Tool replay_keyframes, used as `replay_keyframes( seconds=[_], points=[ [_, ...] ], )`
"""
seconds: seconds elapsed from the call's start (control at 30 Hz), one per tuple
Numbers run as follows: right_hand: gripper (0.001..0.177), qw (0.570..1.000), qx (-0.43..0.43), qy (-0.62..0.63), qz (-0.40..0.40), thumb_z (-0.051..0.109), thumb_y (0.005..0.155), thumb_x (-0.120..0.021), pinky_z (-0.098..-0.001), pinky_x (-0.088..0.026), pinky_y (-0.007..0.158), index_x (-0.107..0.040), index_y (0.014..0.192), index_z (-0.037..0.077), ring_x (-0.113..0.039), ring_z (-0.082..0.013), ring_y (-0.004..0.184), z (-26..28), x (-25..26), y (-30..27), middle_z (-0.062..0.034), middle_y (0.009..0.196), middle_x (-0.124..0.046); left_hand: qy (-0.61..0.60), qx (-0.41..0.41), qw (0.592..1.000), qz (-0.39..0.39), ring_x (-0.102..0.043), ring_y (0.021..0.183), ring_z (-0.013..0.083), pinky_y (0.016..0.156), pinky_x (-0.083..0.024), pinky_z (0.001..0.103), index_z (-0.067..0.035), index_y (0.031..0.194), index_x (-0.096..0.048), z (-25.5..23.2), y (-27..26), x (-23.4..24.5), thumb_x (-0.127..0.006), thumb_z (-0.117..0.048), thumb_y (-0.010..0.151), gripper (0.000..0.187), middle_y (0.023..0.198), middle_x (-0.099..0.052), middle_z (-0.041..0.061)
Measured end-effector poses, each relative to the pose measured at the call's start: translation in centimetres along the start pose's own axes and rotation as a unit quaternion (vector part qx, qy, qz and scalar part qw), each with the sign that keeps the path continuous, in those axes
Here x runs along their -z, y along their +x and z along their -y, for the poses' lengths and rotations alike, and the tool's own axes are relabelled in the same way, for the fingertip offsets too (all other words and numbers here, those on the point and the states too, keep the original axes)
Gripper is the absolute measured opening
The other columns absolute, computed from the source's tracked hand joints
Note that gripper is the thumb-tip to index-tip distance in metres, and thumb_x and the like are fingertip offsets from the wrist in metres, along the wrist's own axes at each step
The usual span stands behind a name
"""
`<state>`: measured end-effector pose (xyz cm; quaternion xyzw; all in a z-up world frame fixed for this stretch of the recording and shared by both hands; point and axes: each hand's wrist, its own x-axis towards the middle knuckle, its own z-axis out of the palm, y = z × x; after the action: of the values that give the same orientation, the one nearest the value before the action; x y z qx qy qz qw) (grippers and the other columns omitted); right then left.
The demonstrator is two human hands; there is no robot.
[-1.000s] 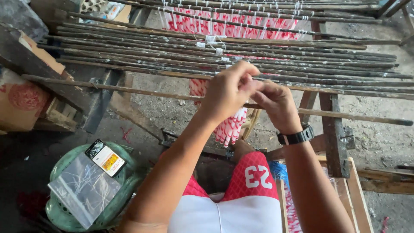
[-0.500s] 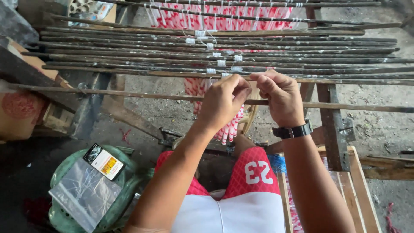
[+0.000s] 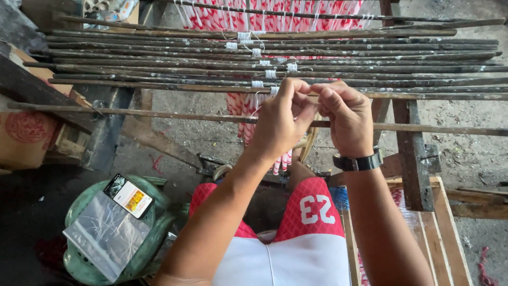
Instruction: Tying bundles of candle wicks onto a wooden frame using thin string in a workshop.
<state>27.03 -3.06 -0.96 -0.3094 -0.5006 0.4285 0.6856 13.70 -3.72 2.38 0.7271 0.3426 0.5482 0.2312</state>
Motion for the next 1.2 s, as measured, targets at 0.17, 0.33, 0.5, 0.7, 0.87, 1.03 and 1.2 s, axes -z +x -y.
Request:
replay_keyframes(
  seconds=[0.17, 0.33, 0.5, 0.7, 0.87, 1.03, 1.2],
  points=[
    [0.012, 0.999, 0.026, -0.013, -0.038, 0.007, 0.085, -0.057, -0.0195, -0.040, 0.053, -0.059, 0.083, -0.005, -0.045, -0.0075, 0.060, 0.7, -1.0, -0.2, -0.0128, 0.075, -0.052, 0.117, -0.060, 0.991, -0.028, -0.061, 0.059, 0.0223, 0.052, -0.050, 0.032, -0.010, 0.090, -0.048, 0.1, -0.3, -1.3, -0.061, -0.015, 0.077, 0.019, 0.066, -0.057, 0.006],
    [0.014, 0.996, 0.051, -0.051, -0.049, 0.010, 0.085, -0.058, -0.0199, -0.045, 0.058, -0.059, 0.080, -0.004, -0.049, -0.0072, 0.067, 0.6, -1.1, -0.3, -0.0106, 0.080, -0.054, 0.249, -0.144, 0.955, -0.075, -0.060, 0.057, 0.0194, 0.051, -0.049, 0.030, -0.015, 0.085, -0.052, 0.3, -0.5, -1.3, -0.056, -0.019, 0.080, 0.007, 0.066, -0.052, 0.000],
    [0.022, 0.995, 0.050, -0.017, -0.085, 0.018, 0.089, -0.050, -0.0192, -0.042, 0.062, -0.061, 0.091, -0.002, -0.043, -0.0077, 0.068, 1.6, -1.7, -1.0, -0.0062, 0.078, -0.048, 0.223, -0.160, 0.957, -0.089, -0.058, 0.055, 0.0190, 0.051, -0.047, 0.030, -0.015, 0.079, -0.052, 0.1, -0.7, -0.8, -0.046, -0.017, 0.085, 0.009, 0.063, -0.049, -0.002],
    [0.021, 0.985, -0.074, -0.141, -0.074, 0.013, 0.089, -0.045, -0.0179, -0.037, 0.045, -0.061, 0.087, -0.001, -0.043, -0.0079, 0.051, 4.1, -3.0, -5.7, -0.0035, 0.058, -0.045, 0.191, -0.181, 0.960, -0.097, -0.058, 0.064, 0.0161, 0.066, -0.044, 0.025, -0.014, 0.080, -0.050, -0.6, -2.3, 1.5, -0.048, -0.016, 0.085, 0.006, 0.069, -0.051, -0.003],
    [0.022, 0.969, -0.229, 0.067, -0.063, 0.017, 0.088, -0.045, -0.0161, -0.038, 0.042, -0.060, 0.093, 0.003, -0.051, -0.0068, 0.052, 0.0, -3.8, -8.0, -0.0021, 0.064, -0.054, 0.189, -0.200, 0.958, -0.078, -0.053, 0.070, 0.0234, 0.066, -0.040, 0.033, -0.012, 0.078, -0.052, -2.2, -4.0, 2.6, -0.047, -0.019, 0.085, 0.011, 0.075, -0.049, 0.003],
    [0.027, 0.919, -0.327, 0.217, -0.038, 0.023, 0.089, -0.045, -0.0222, -0.046, 0.035, -0.055, 0.097, 0.000, -0.058, -0.0113, 0.042, -0.3, -4.6, -7.7, -0.0055, 0.053, -0.053, 0.209, -0.191, 0.956, -0.081, -0.051, 0.066, 0.0210, 0.066, -0.040, 0.033, -0.013, 0.078, -0.054, -1.6, -6.7, 2.7, -0.051, -0.019, 0.082, 0.008, 0.076, -0.048, 0.002],
    [0.007, 0.970, -0.090, -0.217, -0.067, 0.013, 0.082, -0.061, -0.0183, -0.035, 0.053, -0.061, 0.081, 0.005, -0.039, -0.0062, 0.060, 1.7, -5.7, -7.6, 0.0009, 0.061, -0.045, 0.033, -0.118, 0.989, -0.083, -0.056, 0.069, 0.0197, 0.064, -0.045, 0.027, -0.011, 0.073, -0.051, -0.9, -7.3, 2.6, -0.051, -0.010, 0.083, 0.010, 0.074, -0.052, 0.002]
  ],
)
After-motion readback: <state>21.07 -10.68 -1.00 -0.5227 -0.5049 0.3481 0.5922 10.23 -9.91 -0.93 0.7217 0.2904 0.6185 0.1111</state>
